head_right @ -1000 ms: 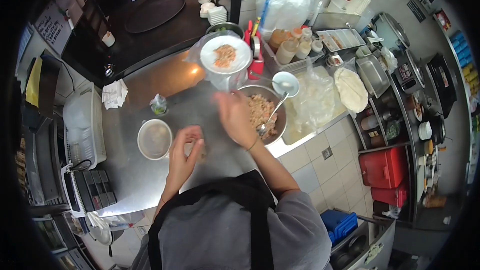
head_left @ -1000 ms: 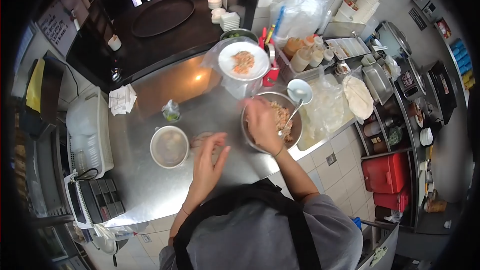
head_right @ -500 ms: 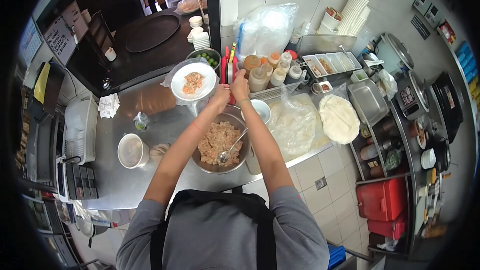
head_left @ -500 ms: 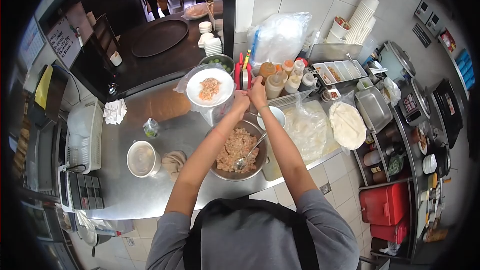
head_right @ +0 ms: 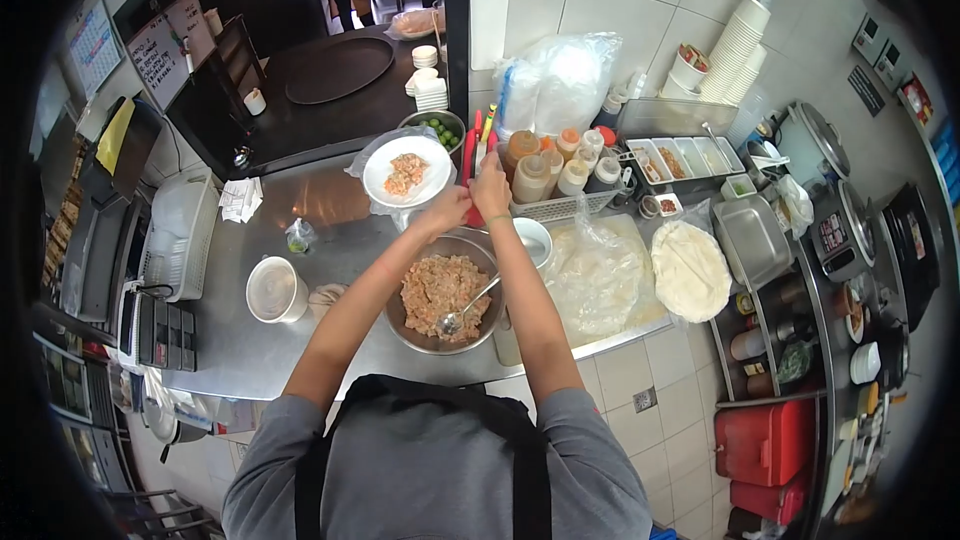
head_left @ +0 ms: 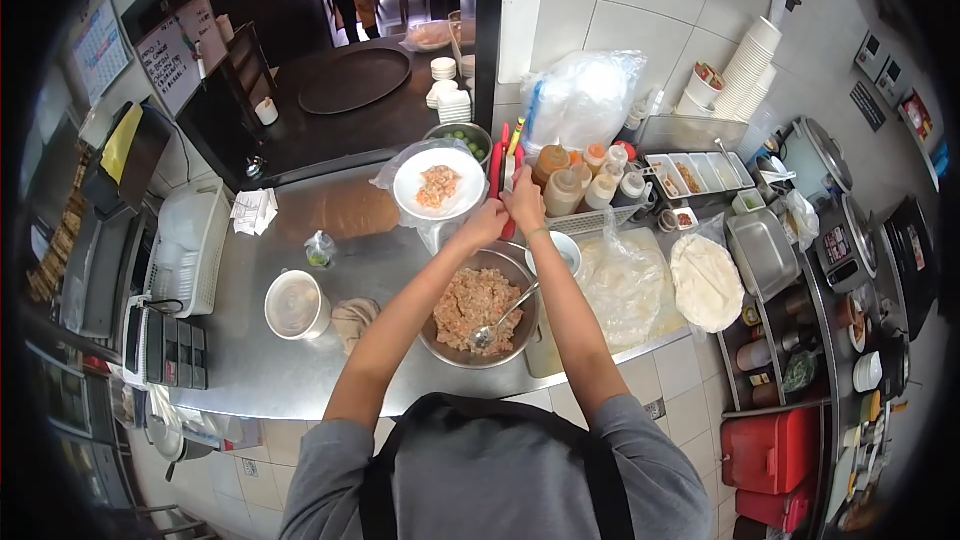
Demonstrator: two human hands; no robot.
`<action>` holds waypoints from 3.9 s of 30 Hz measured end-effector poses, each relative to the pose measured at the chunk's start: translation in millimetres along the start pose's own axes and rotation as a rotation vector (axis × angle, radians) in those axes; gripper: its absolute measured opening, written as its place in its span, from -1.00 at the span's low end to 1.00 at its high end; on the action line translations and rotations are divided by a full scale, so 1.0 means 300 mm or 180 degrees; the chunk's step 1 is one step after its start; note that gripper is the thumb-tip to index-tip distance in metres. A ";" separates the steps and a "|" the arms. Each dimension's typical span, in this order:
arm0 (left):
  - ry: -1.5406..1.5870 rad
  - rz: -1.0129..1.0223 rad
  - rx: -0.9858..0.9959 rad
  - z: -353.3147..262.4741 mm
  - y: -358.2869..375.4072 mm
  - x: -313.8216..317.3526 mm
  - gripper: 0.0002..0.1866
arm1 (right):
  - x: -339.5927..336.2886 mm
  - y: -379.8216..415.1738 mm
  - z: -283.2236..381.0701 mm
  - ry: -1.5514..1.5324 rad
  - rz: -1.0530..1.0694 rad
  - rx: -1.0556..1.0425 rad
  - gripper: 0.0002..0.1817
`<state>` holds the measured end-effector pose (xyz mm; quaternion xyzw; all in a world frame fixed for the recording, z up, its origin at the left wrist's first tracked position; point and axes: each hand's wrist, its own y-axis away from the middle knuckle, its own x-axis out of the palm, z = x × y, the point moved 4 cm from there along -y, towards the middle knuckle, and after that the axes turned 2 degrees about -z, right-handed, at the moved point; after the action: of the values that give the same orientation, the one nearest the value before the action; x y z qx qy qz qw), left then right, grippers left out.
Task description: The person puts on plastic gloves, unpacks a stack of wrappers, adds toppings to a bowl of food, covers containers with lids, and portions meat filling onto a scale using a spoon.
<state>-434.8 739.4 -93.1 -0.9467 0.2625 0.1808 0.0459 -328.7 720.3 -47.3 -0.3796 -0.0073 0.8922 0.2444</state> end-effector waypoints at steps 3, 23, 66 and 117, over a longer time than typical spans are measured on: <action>-0.0018 -0.0106 0.0476 -0.104 0.238 -0.156 -0.77 | -0.009 0.026 -0.006 0.0132 -0.0195 -0.0389 -0.64; -0.1967 -0.1456 -0.0244 0.292 0.157 -0.506 -0.62 | 0.316 -0.024 0.145 0.0682 -0.0015 -0.1602 -0.69; -0.1686 0.0346 -0.0066 0.134 0.342 -0.331 -0.78 | 0.048 0.131 -0.051 0.1399 0.1949 -0.0806 -0.85; -0.0404 -0.5337 0.0778 0.248 1.029 -1.091 -0.39 | 0.538 0.454 0.604 -0.2057 0.3575 -0.0496 -0.56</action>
<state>-878.0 645.3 -40.0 -0.8045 -0.5113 0.1102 0.2814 -606.6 702.9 -54.2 -0.0549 0.0543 0.9503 -0.3017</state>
